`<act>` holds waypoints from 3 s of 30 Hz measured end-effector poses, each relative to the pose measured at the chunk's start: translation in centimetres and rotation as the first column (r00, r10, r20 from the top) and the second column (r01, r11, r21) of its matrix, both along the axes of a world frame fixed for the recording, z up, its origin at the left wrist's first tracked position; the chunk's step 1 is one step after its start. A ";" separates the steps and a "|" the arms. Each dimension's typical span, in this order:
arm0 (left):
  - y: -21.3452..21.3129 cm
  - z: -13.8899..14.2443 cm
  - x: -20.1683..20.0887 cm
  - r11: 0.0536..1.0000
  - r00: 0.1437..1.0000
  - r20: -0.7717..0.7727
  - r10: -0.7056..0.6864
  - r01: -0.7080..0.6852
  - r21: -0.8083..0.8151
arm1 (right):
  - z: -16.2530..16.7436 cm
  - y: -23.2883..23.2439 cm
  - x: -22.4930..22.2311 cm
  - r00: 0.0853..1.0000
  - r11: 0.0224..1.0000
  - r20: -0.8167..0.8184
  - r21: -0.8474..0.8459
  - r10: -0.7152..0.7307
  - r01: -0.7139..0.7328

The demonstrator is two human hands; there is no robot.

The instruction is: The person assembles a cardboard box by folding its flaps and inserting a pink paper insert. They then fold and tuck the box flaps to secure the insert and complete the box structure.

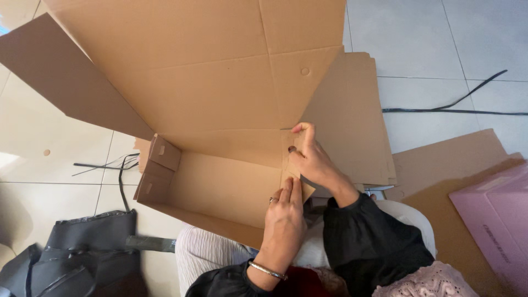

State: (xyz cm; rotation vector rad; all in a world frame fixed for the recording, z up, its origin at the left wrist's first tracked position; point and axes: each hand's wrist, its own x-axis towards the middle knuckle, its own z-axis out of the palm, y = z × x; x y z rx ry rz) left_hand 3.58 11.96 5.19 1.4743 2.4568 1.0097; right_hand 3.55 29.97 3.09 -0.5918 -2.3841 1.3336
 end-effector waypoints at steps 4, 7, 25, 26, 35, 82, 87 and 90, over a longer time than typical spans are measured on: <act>-0.5 0.3 -0.9 1.000 0.998 0.067 0.006 -0.007 0.017 | 2.4 1.9 1.3 0.935 0.949 0.185 -0.149 0.303 -0.278; -0.4 0.4 -0.8 1.000 1.000 0.024 0.003 -0.004 0.015 | 3.1 1.6 1.7 0.931 0.950 0.192 -0.034 0.310 -0.309; -0.5 -1.4 -0.6 0.993 0.997 -0.059 -0.043 0.036 -0.115 | 0.4 -0.7 -0.1 0.988 0.995 0.130 -0.036 -0.082 0.088; -0.5 -1.5 -0.6 0.994 0.998 -0.058 -0.040 0.034 -0.103 | 0.5 -0.8 -0.2 0.980 0.991 0.172 -0.070 -0.102 0.115; -0.5 -1.3 -0.5 0.998 1.000 -0.011 -0.027 0.026 -0.053 | 1.7 -0.8 -0.2 0.977 0.972 0.206 -0.213 -0.057 0.101; -2.9 -0.5 -8.2 0.972 0.974 0.086 0.210 -0.217 0.086 | 1.9 -3.7 -1.3 0.811 0.802 0.075 0.122 0.581 -0.585; -3.6 -1.7 -9.8 0.947 0.947 0.133 0.291 -0.267 -0.176 | 0.4 -3.5 -1.4 0.822 0.810 0.091 0.136 0.563 -0.570; -4.2 -1.5 -9.8 0.976 0.973 0.132 0.187 -0.169 -0.140 | -1.3 -3.7 -2.2 0.860 0.834 -0.026 0.260 0.510 -0.487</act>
